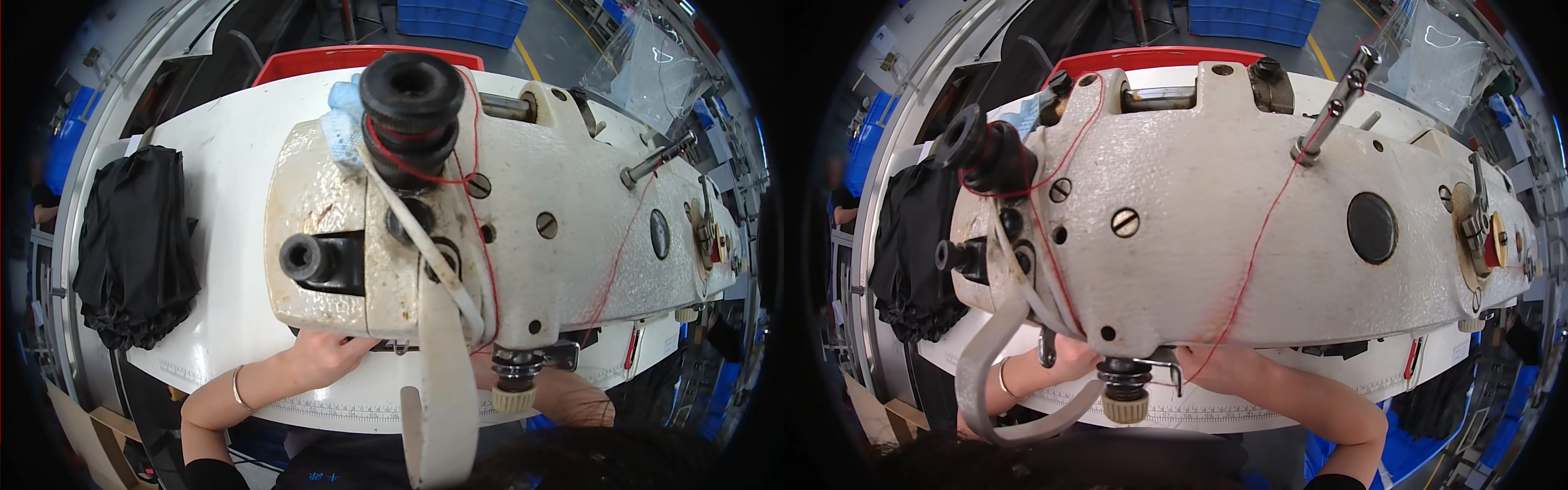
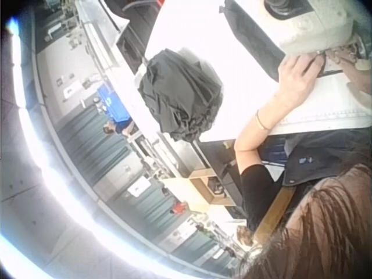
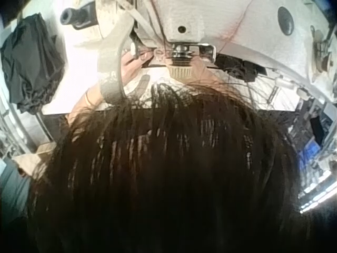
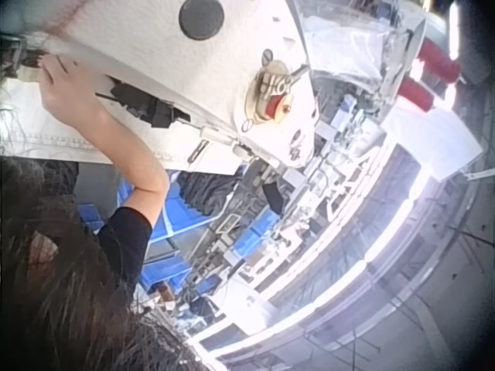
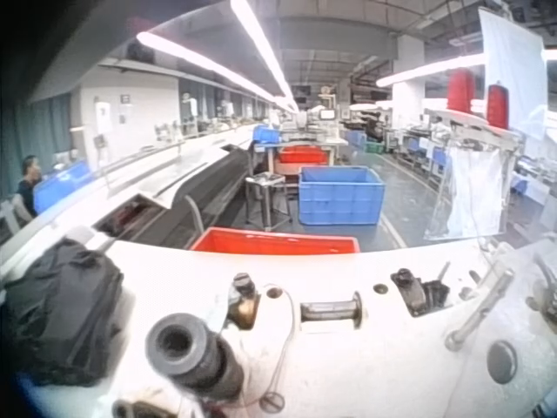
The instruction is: Sewing pieces of black material together using an industrial sewing machine in a workshop.
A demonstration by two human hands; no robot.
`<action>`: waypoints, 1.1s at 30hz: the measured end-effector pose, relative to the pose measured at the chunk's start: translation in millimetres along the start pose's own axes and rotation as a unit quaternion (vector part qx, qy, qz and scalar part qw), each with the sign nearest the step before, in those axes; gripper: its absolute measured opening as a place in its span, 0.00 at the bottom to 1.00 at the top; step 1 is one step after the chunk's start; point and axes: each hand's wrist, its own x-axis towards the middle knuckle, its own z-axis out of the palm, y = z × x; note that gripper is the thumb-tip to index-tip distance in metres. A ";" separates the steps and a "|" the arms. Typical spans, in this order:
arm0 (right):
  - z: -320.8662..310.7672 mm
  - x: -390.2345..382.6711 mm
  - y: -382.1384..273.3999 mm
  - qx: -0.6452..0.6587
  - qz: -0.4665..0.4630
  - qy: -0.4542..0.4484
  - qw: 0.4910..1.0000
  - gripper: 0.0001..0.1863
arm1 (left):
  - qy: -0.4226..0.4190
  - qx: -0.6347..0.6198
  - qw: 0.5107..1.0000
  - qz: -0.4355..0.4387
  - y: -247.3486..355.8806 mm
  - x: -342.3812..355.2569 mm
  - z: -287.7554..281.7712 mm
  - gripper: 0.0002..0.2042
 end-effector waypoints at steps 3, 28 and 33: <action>0.2 -2.0 1.9 -0.077 -0.030 0.033 0.996 0.09 | 0.004 -0.007 1.000 -0.001 0.2 -0.5 1.0 0.21; 0.7 -2.2 7.3 0.223 0.142 0.106 0.959 0.14 | -0.034 0.048 0.996 0.068 11.3 18.2 -13.8 0.14; 4.0 4.7 12.8 0.338 0.240 0.119 0.902 0.16 | -0.036 0.086 0.992 0.090 12.3 17.2 -16.0 0.15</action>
